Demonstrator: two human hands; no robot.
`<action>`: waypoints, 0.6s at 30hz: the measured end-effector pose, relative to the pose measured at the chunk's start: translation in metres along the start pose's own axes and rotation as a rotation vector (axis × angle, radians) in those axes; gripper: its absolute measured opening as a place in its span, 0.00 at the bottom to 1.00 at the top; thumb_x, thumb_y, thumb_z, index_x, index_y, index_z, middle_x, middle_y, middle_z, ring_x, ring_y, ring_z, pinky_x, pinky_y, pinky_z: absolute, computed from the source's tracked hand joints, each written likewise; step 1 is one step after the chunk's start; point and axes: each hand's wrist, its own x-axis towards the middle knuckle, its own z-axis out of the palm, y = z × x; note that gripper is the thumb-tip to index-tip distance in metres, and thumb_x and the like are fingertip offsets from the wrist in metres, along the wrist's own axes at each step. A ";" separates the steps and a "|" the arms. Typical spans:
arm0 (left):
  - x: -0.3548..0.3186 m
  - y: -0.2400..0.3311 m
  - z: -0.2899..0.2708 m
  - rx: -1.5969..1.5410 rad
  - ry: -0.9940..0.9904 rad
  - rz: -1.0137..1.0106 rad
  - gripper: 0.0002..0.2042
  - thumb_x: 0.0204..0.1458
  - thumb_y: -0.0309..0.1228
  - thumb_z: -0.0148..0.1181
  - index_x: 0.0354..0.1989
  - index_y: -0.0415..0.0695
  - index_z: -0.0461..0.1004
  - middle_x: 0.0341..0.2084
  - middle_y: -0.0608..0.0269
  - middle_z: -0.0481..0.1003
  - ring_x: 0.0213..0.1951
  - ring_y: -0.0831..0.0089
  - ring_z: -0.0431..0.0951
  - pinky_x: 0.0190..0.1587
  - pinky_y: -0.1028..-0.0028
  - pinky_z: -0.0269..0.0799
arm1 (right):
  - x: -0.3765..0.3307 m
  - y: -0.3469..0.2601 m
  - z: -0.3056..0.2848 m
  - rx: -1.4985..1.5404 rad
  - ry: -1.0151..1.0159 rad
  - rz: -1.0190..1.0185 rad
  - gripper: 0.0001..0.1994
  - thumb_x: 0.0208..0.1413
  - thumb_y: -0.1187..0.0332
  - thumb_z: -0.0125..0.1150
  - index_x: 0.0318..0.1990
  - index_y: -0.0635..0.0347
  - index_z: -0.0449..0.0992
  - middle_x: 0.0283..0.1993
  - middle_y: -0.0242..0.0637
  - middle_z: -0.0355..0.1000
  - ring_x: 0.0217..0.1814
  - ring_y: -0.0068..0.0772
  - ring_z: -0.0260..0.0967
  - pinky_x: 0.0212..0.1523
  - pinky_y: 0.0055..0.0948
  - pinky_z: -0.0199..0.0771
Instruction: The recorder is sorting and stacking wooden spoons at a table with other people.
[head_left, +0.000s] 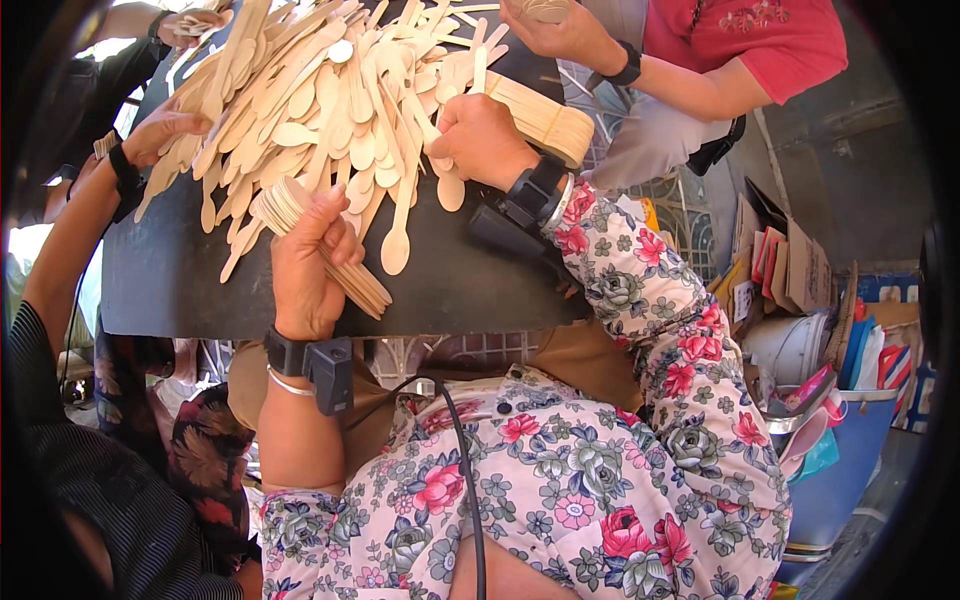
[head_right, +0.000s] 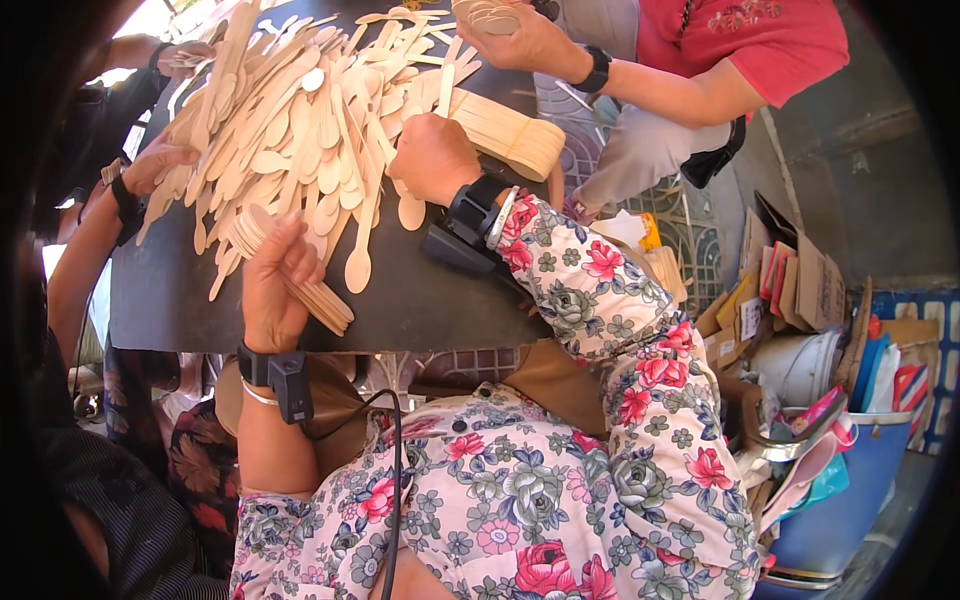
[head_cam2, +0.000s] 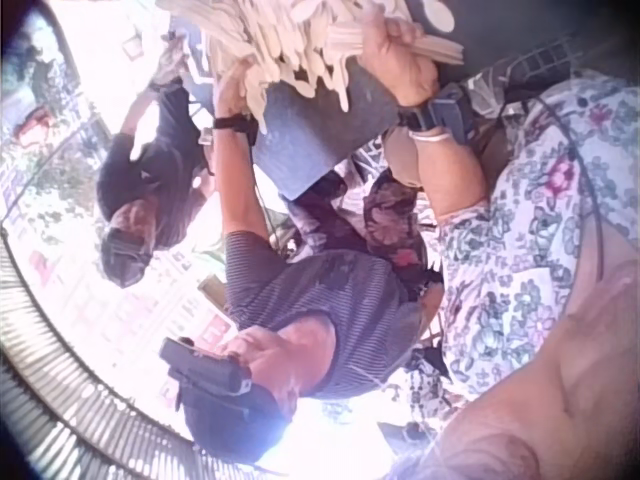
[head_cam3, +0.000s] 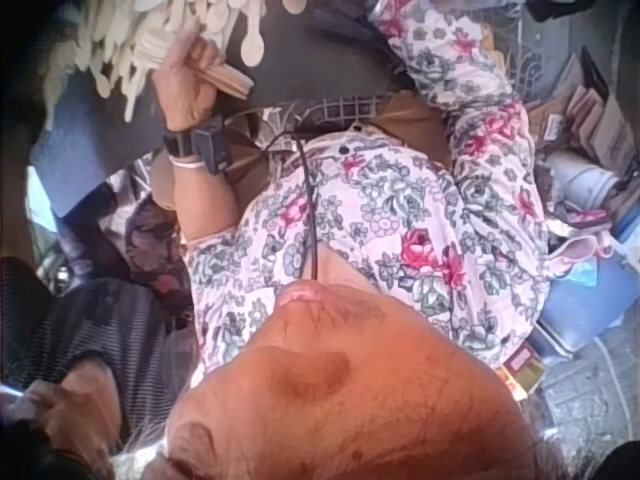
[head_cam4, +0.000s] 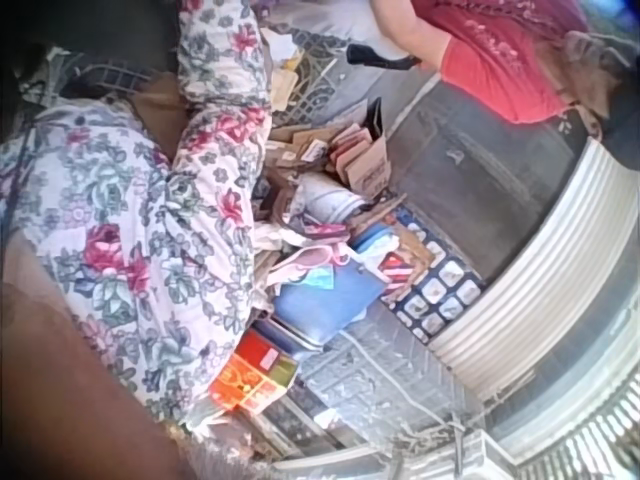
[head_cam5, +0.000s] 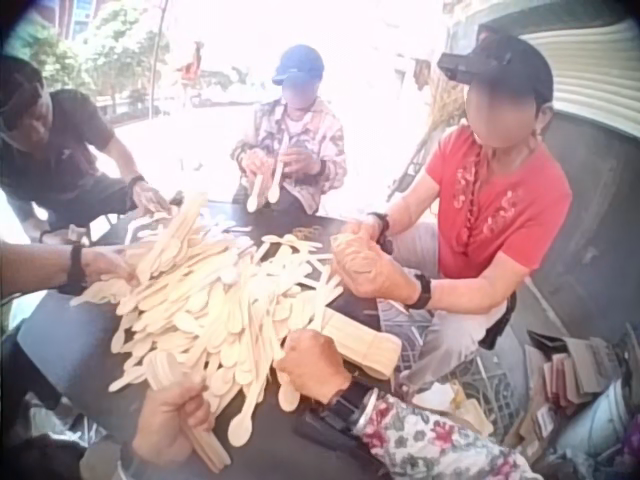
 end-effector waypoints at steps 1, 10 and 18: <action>0.001 0.000 -0.001 -0.002 -0.001 0.003 0.08 0.54 0.30 0.62 0.31 0.40 0.70 0.13 0.74 0.58 0.14 0.83 0.57 0.20 0.79 0.56 | 0.000 0.003 -0.002 -0.002 0.001 -0.003 0.11 0.40 0.70 0.68 0.26 0.67 0.72 0.22 0.41 0.72 0.21 0.36 0.74 0.20 0.31 0.73; 0.010 -0.001 -0.011 0.015 -0.060 -0.021 0.09 0.53 0.30 0.63 0.37 0.37 0.73 0.15 0.72 0.62 0.15 0.82 0.58 0.20 0.78 0.56 | -0.028 -0.012 -0.023 0.577 -0.253 0.091 0.09 0.57 0.71 0.60 0.37 0.65 0.68 0.23 0.34 0.71 0.16 0.23 0.71 0.13 0.20 0.67; 0.013 0.001 -0.016 0.035 -0.054 -0.015 0.10 0.54 0.30 0.62 0.38 0.36 0.73 0.17 0.72 0.62 0.17 0.82 0.59 0.22 0.79 0.56 | -0.053 -0.013 -0.027 0.514 -0.399 0.138 0.07 0.58 0.72 0.58 0.37 0.64 0.67 0.23 0.33 0.70 0.17 0.23 0.71 0.15 0.19 0.67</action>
